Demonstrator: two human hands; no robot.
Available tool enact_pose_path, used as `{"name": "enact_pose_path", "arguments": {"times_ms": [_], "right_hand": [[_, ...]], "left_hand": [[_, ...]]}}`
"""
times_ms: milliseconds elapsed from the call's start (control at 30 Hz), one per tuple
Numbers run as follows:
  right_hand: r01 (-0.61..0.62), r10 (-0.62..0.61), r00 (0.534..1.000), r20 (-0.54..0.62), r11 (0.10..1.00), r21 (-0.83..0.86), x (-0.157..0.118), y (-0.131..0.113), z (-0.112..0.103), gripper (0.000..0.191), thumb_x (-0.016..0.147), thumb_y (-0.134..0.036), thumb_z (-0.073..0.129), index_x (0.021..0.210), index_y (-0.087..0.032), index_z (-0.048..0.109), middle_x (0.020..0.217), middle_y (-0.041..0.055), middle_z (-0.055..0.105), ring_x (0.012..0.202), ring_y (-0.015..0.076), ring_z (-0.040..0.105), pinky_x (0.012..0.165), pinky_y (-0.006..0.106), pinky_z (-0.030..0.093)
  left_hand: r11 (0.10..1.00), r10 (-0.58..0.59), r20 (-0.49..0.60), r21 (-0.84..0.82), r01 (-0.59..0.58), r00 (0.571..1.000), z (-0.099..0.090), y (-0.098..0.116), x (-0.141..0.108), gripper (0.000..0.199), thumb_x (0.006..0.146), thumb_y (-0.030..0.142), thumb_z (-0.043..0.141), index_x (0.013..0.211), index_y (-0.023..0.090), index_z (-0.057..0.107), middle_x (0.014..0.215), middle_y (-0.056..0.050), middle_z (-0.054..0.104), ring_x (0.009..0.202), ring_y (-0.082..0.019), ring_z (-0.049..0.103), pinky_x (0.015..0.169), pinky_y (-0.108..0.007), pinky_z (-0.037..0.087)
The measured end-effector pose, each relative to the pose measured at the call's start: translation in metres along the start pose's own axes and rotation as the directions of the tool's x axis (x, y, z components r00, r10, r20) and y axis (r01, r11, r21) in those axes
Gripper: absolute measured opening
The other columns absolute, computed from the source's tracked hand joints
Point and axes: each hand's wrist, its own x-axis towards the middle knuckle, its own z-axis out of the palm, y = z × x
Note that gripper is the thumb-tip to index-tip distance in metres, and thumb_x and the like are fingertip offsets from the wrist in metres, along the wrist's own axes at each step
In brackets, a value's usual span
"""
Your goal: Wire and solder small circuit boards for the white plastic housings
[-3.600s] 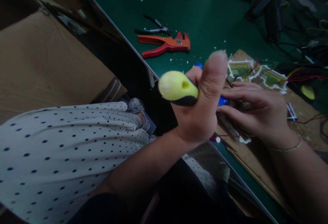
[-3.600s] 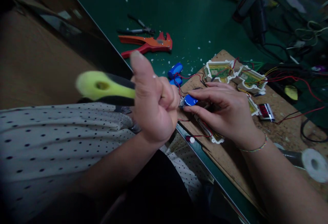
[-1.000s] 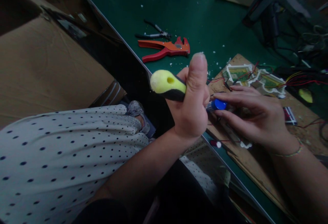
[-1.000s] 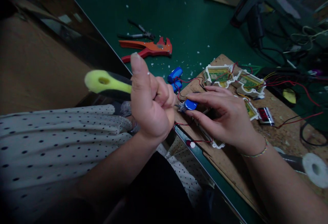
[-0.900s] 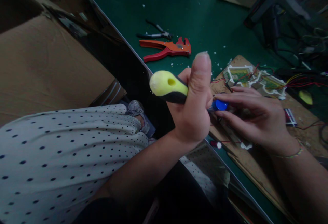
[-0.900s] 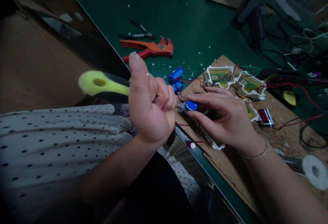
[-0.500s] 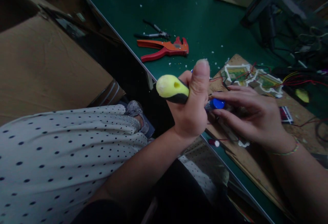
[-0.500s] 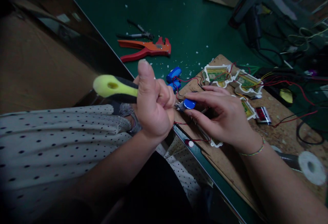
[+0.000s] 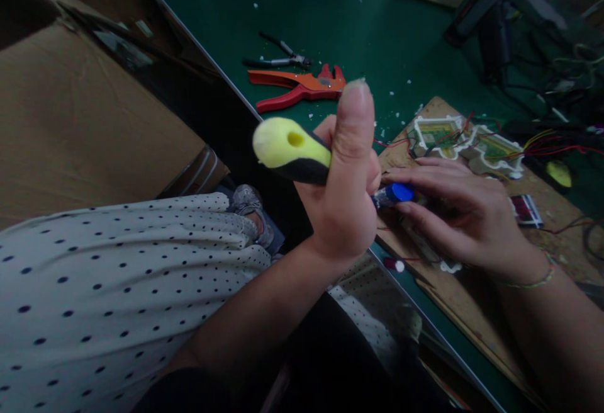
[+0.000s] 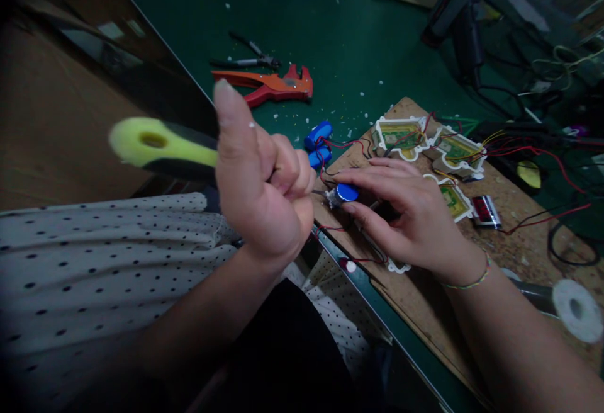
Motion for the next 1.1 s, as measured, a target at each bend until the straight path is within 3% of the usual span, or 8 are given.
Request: {"name": "enact_pose_path", "arguments": {"times_ms": [100,300,500,633,800,1100], "right_hand": [[0.009,-0.009,1.000,0.020,1.000,0.011,0.001,0.001,0.001,0.047,0.084,-0.021,0.069,0.129,-0.031,0.064,0.117,0.0007,0.074,0.107,0.0244,0.070,0.109,0.047,0.046],[0.030,-0.032,0.998,0.050,0.999,0.037,0.003,0.003,0.002,0.048,0.084,-0.021,0.069,0.131,-0.027,0.062,0.121,0.0040,0.073,0.111,0.0264,0.068,0.109,0.048,0.045],[0.045,-0.047,0.997,0.063,0.998,0.039,0.002,0.003,0.001,0.050,0.084,-0.020,0.067,0.134,-0.027,0.060,0.121,0.0048,0.072,0.113,0.0273,0.067,0.109,0.049,0.045],[0.050,-0.052,0.997,0.059,0.998,0.031,0.002,0.004,0.001,0.052,0.084,-0.021,0.067,0.135,-0.028,0.059,0.123,0.0047,0.071,0.115,0.0278,0.066,0.108,0.050,0.046],[0.035,-0.038,0.994,0.100,0.999,0.030,0.003,0.004,0.001,0.049,0.086,-0.021,0.066,0.134,-0.027,0.059,0.123,0.0054,0.071,0.115,0.0279,0.066,0.109,0.050,0.046],[0.032,-0.034,0.994,0.108,0.999,0.028,0.003,0.000,-0.002,0.048,0.087,-0.021,0.063,0.134,-0.026,0.058,0.123,0.0065,0.070,0.116,0.0284,0.065,0.106,0.049,0.047]], "left_hand": [[1.000,0.008,-0.009,-0.011,-0.008,1.000,0.007,0.005,-0.001,0.063,0.087,0.060,0.064,0.052,0.020,0.029,0.045,0.008,0.022,0.036,-0.004,0.020,0.035,-0.024,0.015],[0.995,-0.104,-0.060,-0.001,0.104,0.993,0.002,-0.007,-0.005,0.054,0.098,0.038,0.059,0.055,0.020,0.031,0.048,0.008,0.020,0.039,-0.005,0.019,0.040,-0.025,0.017],[0.999,-0.012,-0.054,-0.032,0.011,0.998,0.010,0.012,-0.003,0.059,0.098,0.045,0.056,0.053,0.020,0.027,0.045,0.008,0.020,0.038,-0.006,0.020,0.039,-0.026,0.016],[1.000,-0.019,-0.054,-0.019,0.018,0.998,0.010,0.007,-0.003,0.059,0.096,0.046,0.059,0.051,0.020,0.031,0.045,0.007,0.025,0.038,-0.006,0.026,0.040,-0.025,0.024],[0.998,-0.054,-0.062,0.022,0.056,0.997,0.001,-0.006,-0.006,0.056,0.095,0.046,0.061,0.054,0.019,0.034,0.048,0.007,0.025,0.040,-0.005,0.028,0.042,-0.026,0.024],[1.000,-0.014,-0.077,0.011,0.015,0.997,0.013,0.012,-0.001,0.053,0.098,0.038,0.057,0.056,0.020,0.030,0.047,0.006,0.022,0.039,-0.007,0.022,0.037,-0.024,0.017]]}}
